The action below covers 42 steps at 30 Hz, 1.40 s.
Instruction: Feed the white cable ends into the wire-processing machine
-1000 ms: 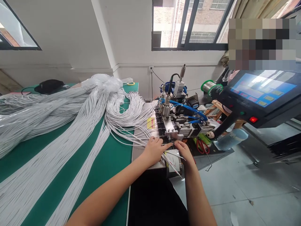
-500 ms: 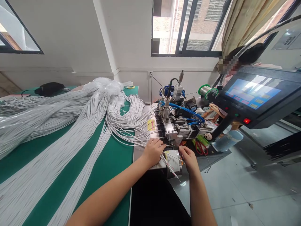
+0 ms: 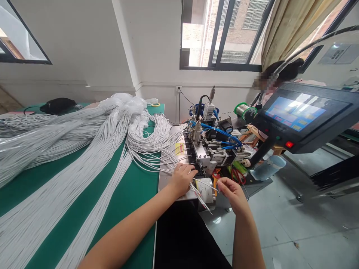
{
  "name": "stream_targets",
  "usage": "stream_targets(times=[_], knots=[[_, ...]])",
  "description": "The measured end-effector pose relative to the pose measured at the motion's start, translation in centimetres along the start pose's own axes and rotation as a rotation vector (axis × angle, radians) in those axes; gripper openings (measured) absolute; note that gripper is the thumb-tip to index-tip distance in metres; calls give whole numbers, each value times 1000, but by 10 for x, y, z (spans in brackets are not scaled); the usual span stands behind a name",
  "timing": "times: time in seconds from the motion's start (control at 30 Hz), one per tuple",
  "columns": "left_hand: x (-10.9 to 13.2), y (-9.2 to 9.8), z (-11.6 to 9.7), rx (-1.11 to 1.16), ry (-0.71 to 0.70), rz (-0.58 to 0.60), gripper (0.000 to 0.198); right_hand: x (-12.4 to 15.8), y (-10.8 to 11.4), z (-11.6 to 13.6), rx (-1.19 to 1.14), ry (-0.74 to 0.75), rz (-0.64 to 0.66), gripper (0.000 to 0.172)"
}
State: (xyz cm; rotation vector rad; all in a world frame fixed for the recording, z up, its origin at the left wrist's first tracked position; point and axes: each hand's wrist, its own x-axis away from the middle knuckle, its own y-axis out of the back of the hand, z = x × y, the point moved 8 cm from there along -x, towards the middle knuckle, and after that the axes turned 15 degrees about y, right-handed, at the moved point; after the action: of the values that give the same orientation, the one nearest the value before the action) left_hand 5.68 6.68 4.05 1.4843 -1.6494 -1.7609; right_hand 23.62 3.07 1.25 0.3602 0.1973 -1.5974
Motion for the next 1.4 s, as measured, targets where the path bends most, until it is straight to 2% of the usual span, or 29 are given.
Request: stream_targets(times=[0.17, 0.3, 0.6, 0.73, 0.93, 1.17, 1.4], knots=[[0, -6, -3, 7, -57, 40, 31, 5, -14, 13, 25, 12, 170, 26], [0, -8, -3, 17, -74, 73, 30, 7, -20, 18, 23, 12, 233, 26], [-1, -8, -3, 3, -65, 84, 32, 10, -20, 26, 83, 52, 272, 24], [-1, -9, -3, 6, -59, 96, 32, 9, -26, 34, 116, 123, 319, 21], [0, -10, -3, 7, -66, 124, 33, 7, -30, 36, 177, 136, 328, 23], [0, -9, -4, 14, -91, 114, 28, 8, -42, 45, 240, 163, 402, 18], [1, -10, -3, 18, -101, 116, 33, 13, -48, 41, 32, 111, 419, 23]])
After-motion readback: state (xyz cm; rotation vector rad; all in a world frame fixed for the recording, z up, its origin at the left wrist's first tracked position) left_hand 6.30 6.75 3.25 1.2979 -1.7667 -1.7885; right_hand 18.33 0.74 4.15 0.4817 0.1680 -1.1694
